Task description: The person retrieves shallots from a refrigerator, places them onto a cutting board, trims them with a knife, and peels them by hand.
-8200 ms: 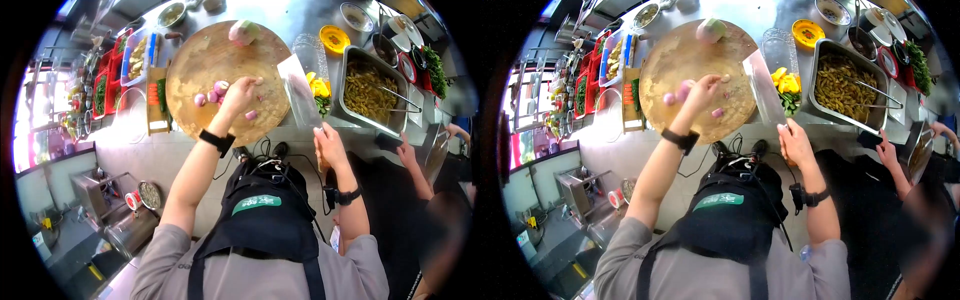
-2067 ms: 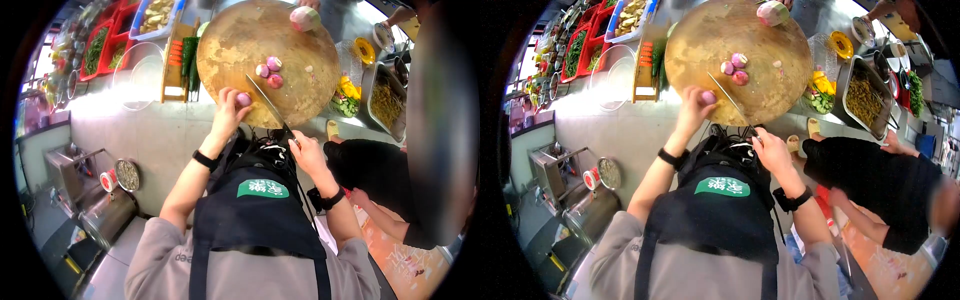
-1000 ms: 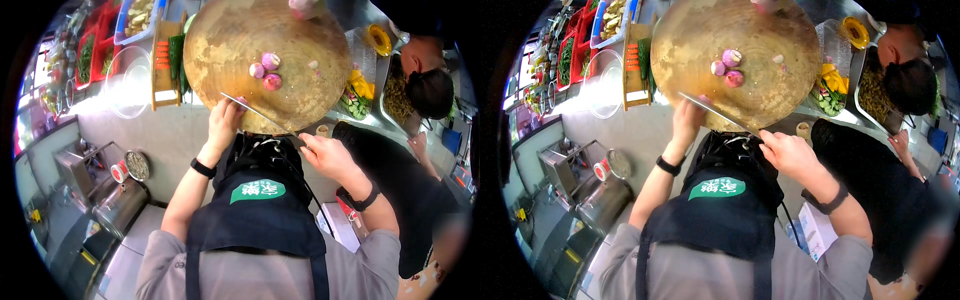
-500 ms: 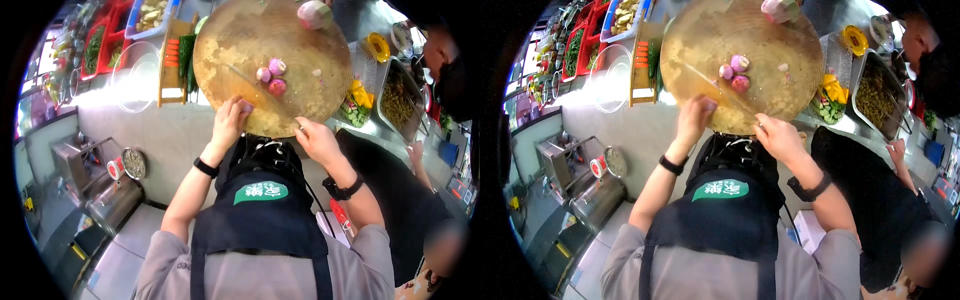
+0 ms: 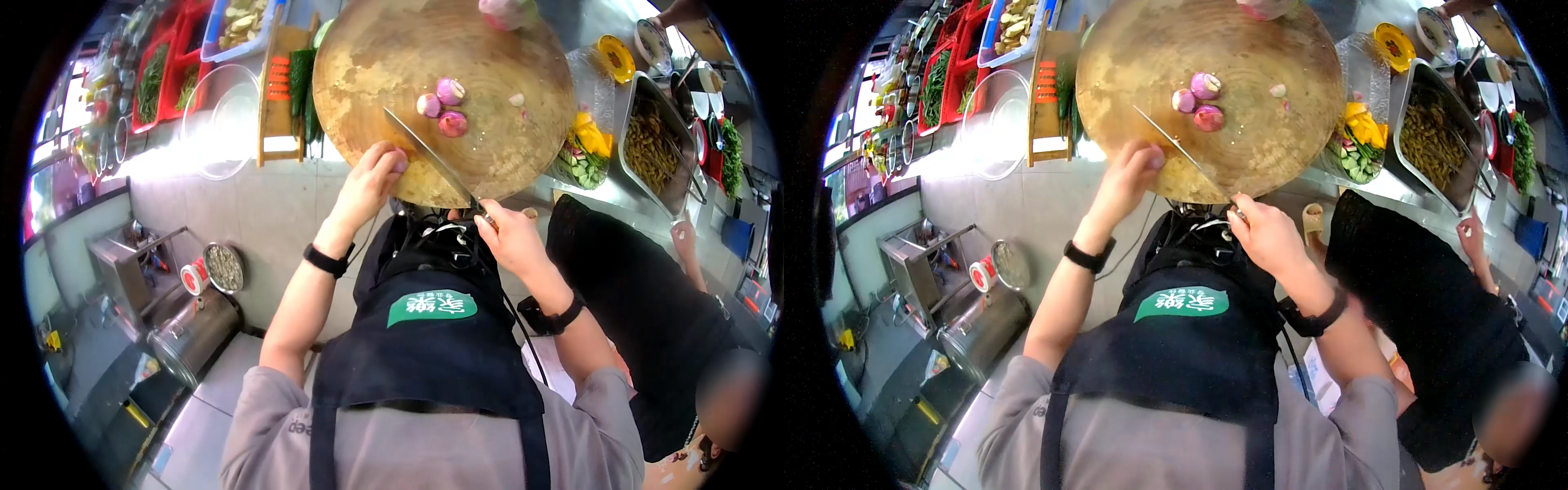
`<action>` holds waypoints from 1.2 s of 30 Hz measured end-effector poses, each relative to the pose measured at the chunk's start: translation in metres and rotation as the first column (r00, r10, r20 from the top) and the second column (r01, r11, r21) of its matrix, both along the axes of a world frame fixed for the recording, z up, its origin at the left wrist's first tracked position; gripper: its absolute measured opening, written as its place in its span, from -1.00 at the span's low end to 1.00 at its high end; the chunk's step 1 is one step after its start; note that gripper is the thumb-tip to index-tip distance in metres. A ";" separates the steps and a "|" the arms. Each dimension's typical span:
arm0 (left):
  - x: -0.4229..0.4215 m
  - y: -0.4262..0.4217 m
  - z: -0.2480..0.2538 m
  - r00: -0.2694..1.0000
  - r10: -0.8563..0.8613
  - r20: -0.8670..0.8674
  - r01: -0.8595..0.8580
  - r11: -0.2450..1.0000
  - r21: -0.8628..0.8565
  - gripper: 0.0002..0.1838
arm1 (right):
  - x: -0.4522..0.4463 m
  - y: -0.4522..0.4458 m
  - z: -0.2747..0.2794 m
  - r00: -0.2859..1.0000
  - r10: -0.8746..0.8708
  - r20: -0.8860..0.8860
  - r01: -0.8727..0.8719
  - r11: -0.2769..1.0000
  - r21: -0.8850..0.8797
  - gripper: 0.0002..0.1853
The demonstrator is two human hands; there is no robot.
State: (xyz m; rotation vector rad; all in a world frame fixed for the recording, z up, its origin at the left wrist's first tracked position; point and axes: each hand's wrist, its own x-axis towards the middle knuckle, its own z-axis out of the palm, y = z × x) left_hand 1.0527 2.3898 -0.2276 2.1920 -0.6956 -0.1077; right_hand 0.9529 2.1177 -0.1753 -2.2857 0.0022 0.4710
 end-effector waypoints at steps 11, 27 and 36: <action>-0.005 -0.008 -0.011 0.991 0.132 -0.004 -0.132 0.991 0.034 -0.71 | -0.012 0.004 0.029 0.999 0.048 -0.007 -0.048 0.998 -0.028 -0.75; -0.005 -0.010 -0.017 0.988 0.146 0.043 -0.146 0.989 0.008 -0.69 | 0.009 0.035 -0.010 0.997 0.051 0.055 -0.047 0.997 -0.068 -0.77; -0.011 -0.011 -0.012 0.945 0.323 -0.047 -0.306 0.929 0.210 -0.53 | 0.018 0.026 0.022 0.990 -0.076 0.122 0.081 0.996 -0.044 -0.79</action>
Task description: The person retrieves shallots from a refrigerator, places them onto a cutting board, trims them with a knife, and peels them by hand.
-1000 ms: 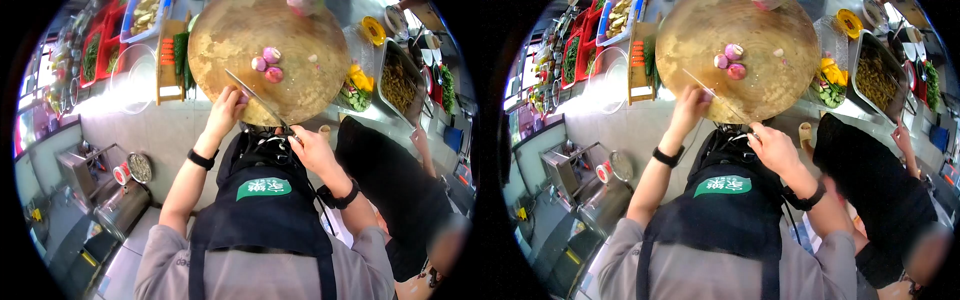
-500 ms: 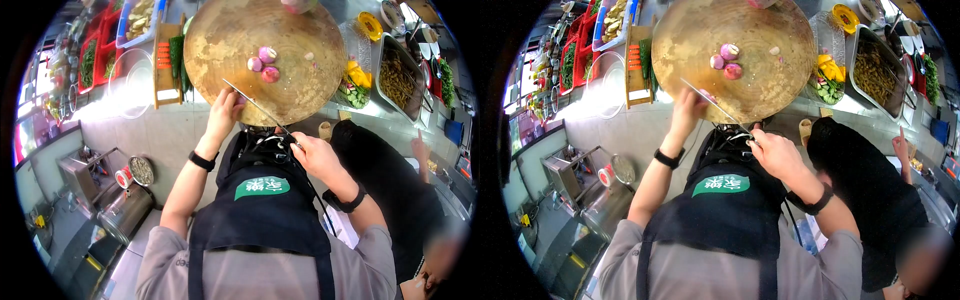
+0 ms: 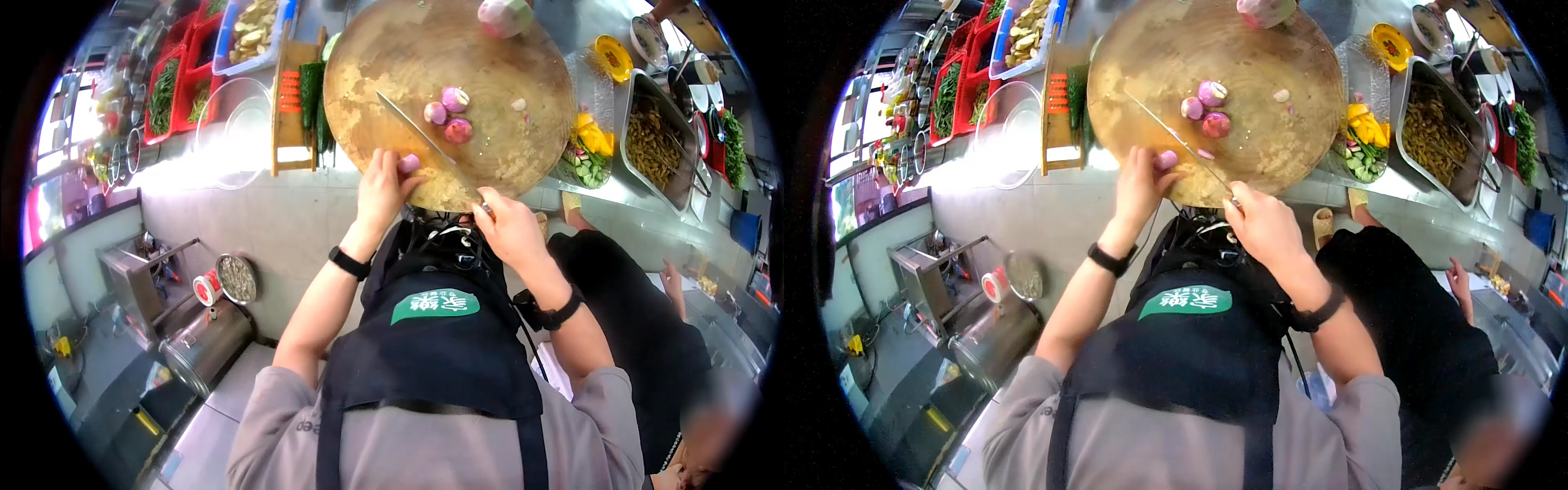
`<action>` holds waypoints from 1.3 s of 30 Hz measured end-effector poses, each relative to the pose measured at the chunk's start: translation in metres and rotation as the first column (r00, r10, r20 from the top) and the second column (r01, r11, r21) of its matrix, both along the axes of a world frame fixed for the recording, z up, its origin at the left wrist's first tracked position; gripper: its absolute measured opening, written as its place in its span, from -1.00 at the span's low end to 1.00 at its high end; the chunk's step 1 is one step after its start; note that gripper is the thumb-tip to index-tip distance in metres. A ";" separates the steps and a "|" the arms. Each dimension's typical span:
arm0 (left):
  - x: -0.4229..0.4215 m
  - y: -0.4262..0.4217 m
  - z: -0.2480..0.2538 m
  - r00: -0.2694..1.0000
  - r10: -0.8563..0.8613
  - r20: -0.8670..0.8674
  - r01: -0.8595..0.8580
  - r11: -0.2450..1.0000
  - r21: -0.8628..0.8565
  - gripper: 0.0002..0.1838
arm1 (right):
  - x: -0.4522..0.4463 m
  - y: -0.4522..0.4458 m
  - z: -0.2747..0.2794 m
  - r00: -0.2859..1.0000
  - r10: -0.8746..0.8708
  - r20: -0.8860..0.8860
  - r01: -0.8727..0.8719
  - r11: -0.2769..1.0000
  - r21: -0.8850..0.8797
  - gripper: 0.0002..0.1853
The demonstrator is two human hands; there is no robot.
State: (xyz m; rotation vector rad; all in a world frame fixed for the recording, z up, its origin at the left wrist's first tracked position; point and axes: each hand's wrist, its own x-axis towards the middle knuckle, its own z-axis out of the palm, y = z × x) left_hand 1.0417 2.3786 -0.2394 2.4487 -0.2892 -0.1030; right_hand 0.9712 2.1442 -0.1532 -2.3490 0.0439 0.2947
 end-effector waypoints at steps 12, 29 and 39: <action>0.013 0.008 -0.001 0.988 -0.126 0.090 0.132 0.990 -0.059 -0.62 | -0.007 -0.008 0.029 0.992 -0.079 -0.098 0.090 0.989 0.113 -0.76; 0.064 0.026 0.016 0.988 -0.149 -0.036 0.139 0.972 -0.187 -0.70 | -0.017 -0.012 0.041 0.971 -0.166 -0.170 0.204 0.949 0.240 -0.77; 0.011 0.018 -0.008 0.978 -0.209 0.012 0.208 0.963 -0.170 -0.65 | -0.058 0.022 0.003 1.000 -0.019 0.012 0.019 0.999 -0.046 -0.80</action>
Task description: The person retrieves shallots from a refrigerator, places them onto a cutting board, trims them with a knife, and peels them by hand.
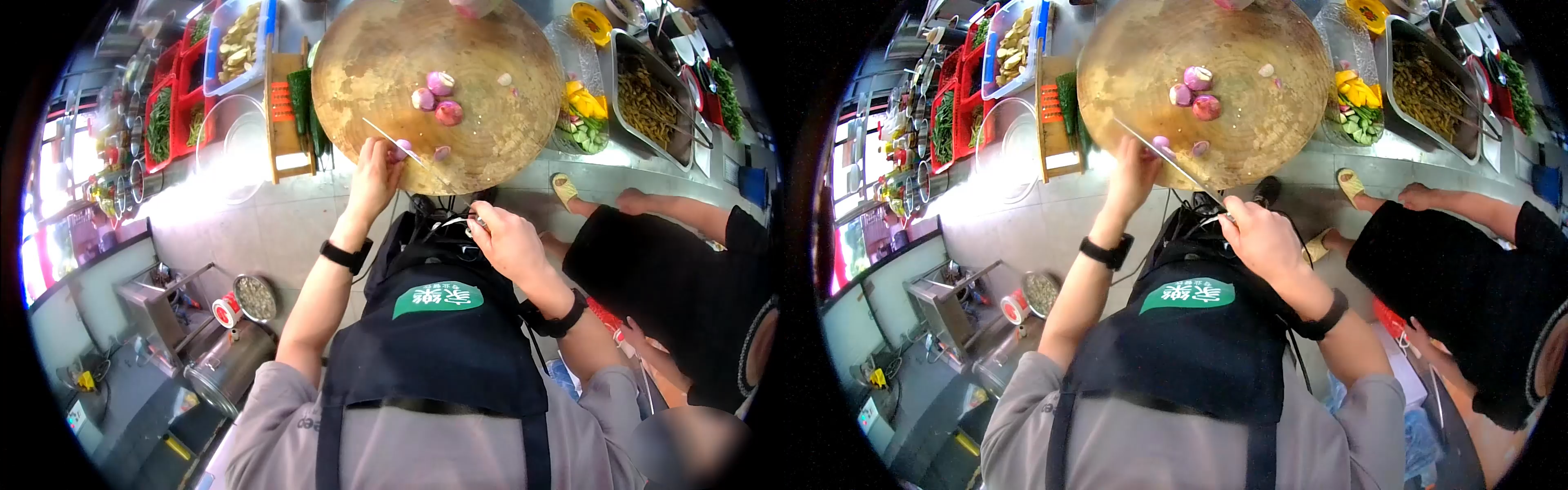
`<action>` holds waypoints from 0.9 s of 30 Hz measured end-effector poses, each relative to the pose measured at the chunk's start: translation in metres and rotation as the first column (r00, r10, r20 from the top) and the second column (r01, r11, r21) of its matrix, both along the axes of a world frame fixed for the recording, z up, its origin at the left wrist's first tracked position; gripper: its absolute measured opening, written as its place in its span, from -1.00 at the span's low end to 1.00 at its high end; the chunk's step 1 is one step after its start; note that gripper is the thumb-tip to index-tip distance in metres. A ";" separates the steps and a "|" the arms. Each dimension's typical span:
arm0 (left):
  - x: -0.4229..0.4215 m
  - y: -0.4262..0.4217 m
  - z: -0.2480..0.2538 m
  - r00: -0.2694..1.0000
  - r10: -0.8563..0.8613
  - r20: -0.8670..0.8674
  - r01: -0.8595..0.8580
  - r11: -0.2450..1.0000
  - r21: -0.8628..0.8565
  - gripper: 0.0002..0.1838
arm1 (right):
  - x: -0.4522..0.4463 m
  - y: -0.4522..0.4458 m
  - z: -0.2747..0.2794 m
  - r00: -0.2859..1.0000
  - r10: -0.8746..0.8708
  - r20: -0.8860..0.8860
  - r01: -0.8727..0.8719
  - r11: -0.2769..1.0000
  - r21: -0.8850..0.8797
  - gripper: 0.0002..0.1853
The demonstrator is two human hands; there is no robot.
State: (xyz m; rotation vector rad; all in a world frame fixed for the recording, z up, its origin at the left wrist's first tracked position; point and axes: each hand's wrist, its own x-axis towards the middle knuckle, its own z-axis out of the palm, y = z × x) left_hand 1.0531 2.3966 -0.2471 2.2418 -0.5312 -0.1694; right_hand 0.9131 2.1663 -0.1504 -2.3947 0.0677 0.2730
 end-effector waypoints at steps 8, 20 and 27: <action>0.001 0.001 -0.005 0.999 0.021 0.038 -0.019 0.998 -0.053 -0.68 | 0.000 0.002 0.009 0.994 0.033 -0.109 -0.038 0.998 -0.052 -0.80; 0.001 0.003 -0.008 0.997 0.065 0.038 -0.061 0.994 -0.093 -0.77 | 0.001 0.009 0.023 0.997 0.050 -0.061 -0.055 0.995 -0.087 -0.81; 0.003 0.002 -0.006 0.997 0.045 0.059 -0.037 0.991 -0.125 -0.77 | -0.002 0.020 0.026 0.997 0.031 -0.066 -0.040 0.990 -0.138 -0.80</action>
